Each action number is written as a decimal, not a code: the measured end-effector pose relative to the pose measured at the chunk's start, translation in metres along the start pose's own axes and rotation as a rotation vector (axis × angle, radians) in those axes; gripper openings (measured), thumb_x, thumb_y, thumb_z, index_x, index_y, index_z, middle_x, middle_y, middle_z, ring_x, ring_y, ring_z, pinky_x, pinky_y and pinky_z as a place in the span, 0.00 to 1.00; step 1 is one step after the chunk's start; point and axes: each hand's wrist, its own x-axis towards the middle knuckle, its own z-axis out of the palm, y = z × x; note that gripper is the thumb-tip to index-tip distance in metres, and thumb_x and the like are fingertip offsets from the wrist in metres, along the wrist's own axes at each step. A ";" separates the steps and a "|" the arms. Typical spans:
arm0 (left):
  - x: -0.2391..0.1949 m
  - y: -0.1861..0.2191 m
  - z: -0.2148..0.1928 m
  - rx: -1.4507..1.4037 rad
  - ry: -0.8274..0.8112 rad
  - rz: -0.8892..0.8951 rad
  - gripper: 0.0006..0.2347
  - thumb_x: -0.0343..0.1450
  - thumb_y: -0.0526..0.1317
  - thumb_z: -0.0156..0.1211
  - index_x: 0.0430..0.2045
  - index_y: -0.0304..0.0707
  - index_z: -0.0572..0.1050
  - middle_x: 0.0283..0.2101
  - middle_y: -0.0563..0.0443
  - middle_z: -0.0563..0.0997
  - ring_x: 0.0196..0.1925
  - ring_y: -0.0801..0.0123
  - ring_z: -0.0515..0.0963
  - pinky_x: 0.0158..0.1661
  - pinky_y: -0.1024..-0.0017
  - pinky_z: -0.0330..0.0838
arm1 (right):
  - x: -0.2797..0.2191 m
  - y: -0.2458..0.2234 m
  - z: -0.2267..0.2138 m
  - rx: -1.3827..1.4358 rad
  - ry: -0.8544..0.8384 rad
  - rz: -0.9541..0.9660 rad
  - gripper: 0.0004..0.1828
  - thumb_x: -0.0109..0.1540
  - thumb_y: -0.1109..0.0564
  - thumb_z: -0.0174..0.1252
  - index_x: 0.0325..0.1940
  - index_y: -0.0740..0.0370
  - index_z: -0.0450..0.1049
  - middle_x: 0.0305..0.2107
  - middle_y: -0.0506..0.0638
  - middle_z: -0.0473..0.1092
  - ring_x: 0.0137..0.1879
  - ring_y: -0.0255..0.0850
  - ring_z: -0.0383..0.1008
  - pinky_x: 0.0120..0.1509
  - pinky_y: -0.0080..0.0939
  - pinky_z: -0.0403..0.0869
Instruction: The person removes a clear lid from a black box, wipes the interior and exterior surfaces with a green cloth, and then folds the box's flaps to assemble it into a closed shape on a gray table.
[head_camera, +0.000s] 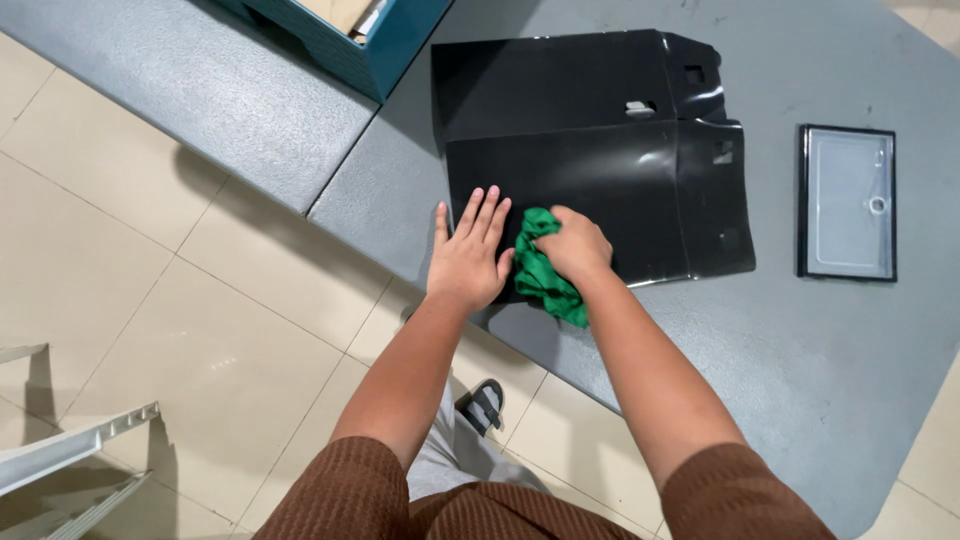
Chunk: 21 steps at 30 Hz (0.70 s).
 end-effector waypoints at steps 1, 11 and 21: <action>0.000 0.001 0.001 0.003 0.004 0.006 0.31 0.74 0.53 0.45 0.74 0.48 0.50 0.78 0.55 0.46 0.80 0.66 0.42 0.72 0.41 0.33 | 0.000 0.003 0.000 0.004 0.006 0.000 0.15 0.52 0.48 0.67 0.42 0.49 0.76 0.38 0.51 0.79 0.49 0.52 0.79 0.52 0.53 0.74; 0.001 0.000 -0.002 -0.003 -0.022 0.002 0.30 0.74 0.54 0.43 0.73 0.50 0.49 0.78 0.58 0.46 0.78 0.68 0.41 0.71 0.40 0.32 | -0.035 0.059 -0.005 0.022 0.054 0.041 0.16 0.53 0.46 0.67 0.43 0.49 0.77 0.37 0.52 0.79 0.50 0.54 0.79 0.55 0.54 0.73; 0.001 0.000 0.002 0.008 -0.007 -0.001 0.31 0.74 0.53 0.45 0.74 0.48 0.49 0.78 0.56 0.46 0.79 0.66 0.42 0.71 0.40 0.32 | 0.005 0.004 0.016 0.016 0.097 -0.011 0.16 0.53 0.46 0.65 0.43 0.47 0.76 0.38 0.51 0.79 0.50 0.53 0.78 0.54 0.56 0.71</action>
